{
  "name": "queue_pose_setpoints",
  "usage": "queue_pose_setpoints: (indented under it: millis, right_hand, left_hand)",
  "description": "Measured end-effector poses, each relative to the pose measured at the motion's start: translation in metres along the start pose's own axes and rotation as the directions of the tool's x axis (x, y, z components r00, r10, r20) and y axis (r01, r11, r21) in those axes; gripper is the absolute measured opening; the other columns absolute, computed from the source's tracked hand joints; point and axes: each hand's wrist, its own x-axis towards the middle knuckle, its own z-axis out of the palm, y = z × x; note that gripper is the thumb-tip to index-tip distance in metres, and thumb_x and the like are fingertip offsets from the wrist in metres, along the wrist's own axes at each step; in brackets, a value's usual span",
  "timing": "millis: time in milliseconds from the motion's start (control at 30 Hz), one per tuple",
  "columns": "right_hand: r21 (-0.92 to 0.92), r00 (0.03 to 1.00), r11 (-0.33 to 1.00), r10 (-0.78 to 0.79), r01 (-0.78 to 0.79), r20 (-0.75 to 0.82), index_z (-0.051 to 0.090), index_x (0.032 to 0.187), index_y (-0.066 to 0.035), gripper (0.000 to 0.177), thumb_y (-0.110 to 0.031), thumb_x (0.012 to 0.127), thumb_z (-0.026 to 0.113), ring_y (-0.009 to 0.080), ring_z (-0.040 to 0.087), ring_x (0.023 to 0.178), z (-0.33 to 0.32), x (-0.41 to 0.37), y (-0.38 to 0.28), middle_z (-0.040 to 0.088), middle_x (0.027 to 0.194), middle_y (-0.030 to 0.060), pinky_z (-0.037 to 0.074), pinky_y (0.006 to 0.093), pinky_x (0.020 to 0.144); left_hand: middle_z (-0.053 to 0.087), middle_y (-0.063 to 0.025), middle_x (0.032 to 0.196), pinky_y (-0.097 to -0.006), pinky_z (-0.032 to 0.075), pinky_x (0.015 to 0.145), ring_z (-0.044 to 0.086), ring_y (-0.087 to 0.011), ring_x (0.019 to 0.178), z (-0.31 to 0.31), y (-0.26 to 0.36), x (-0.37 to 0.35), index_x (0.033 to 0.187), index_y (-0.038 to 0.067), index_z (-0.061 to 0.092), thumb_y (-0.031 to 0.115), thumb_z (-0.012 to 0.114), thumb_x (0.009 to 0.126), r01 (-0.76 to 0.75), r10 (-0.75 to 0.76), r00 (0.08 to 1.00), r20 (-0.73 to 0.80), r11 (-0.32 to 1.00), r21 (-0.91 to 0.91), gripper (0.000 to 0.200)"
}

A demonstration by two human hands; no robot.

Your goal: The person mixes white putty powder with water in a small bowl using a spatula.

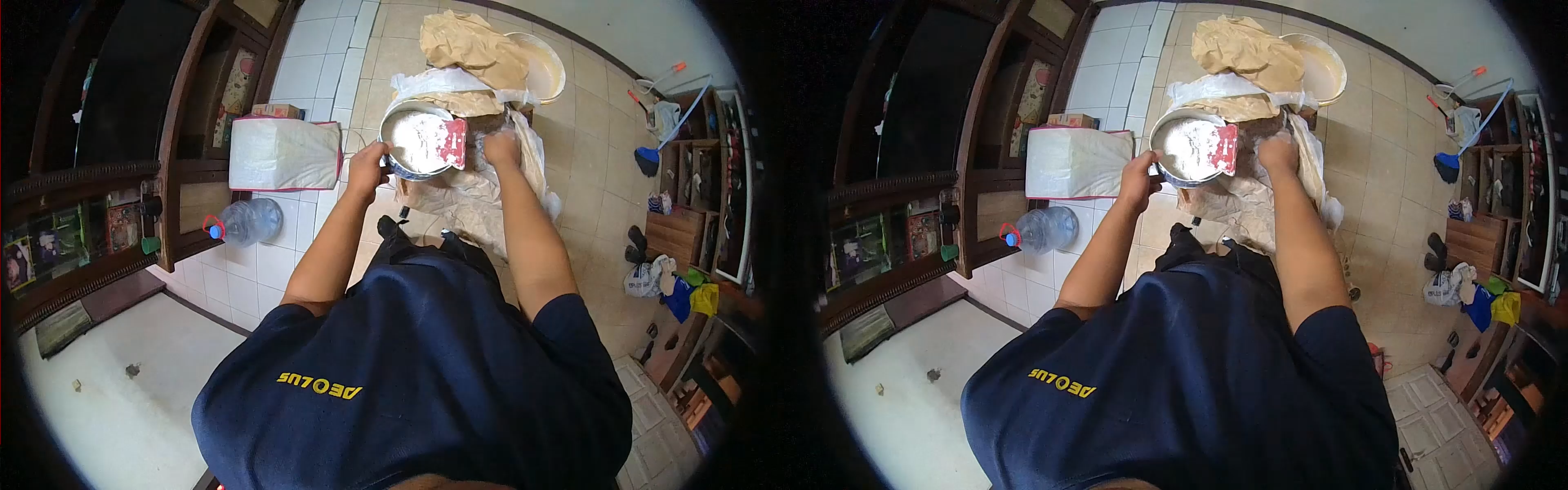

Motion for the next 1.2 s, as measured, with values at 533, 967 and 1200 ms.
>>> queue_pose_setpoints:
  millis: [533, 967, 1200]
  right_hand:
    - [-0.219, 0.95, 0.942, -0.286, 0.255, -0.127, 0.072, 0.081, 0.0, 0.035, -0.024, 0.077, 0.046, 0.0375, 0.061, 0.104, 0.007, 0.028, -0.006, 0.065, 0.101, 0.0259, 0.045, 0.042, 0.093]
    - [0.171, 0.951, 0.981, -0.034, 0.091, -0.308, 0.069, 0.098, 0.004, 0.04, -0.024, 0.078, 0.047, 0.0406, 0.06, 0.104, 0.034, 0.022, 0.007, 0.062, 0.11, 0.0282, 0.044, 0.0413, 0.094]
    - [-0.302, 0.977, 0.932, -0.215, 0.202, -0.01, 0.066, 0.11, 0.0, 0.043, -0.028, 0.082, 0.048, 0.0336, 0.06, 0.108, 0.083, 0.1, 0.02, 0.061, 0.119, 0.0201, 0.044, 0.0427, 0.095]
  left_hand:
    - [0.06, -0.0016, 0.082, -0.0243, 0.038, 0.05, 0.06, -0.0141, 0.063, 0.006, 0.005, -0.006, 0.091, 0.011, 0.066, 0.033, 0.056, 0.081, -0.009, 0.016, 0.998, -0.064, 0.995, 0.101, 0.026]
    - [0.059, -0.0015, 0.084, -0.0245, 0.036, 0.049, 0.061, -0.0158, 0.062, 0.005, 0.0, -0.004, 0.099, 0.011, 0.066, 0.033, 0.057, 0.08, 0.009, -0.001, 0.995, -0.103, 0.997, 0.075, 0.031]
    - [0.059, -0.0029, 0.091, -0.0273, 0.038, 0.055, 0.063, -0.0193, 0.068, 0.003, 0.003, -0.007, 0.1, 0.01, 0.066, 0.037, 0.059, 0.08, 0.047, -0.033, 0.994, -0.103, 0.991, 0.128, 0.034]
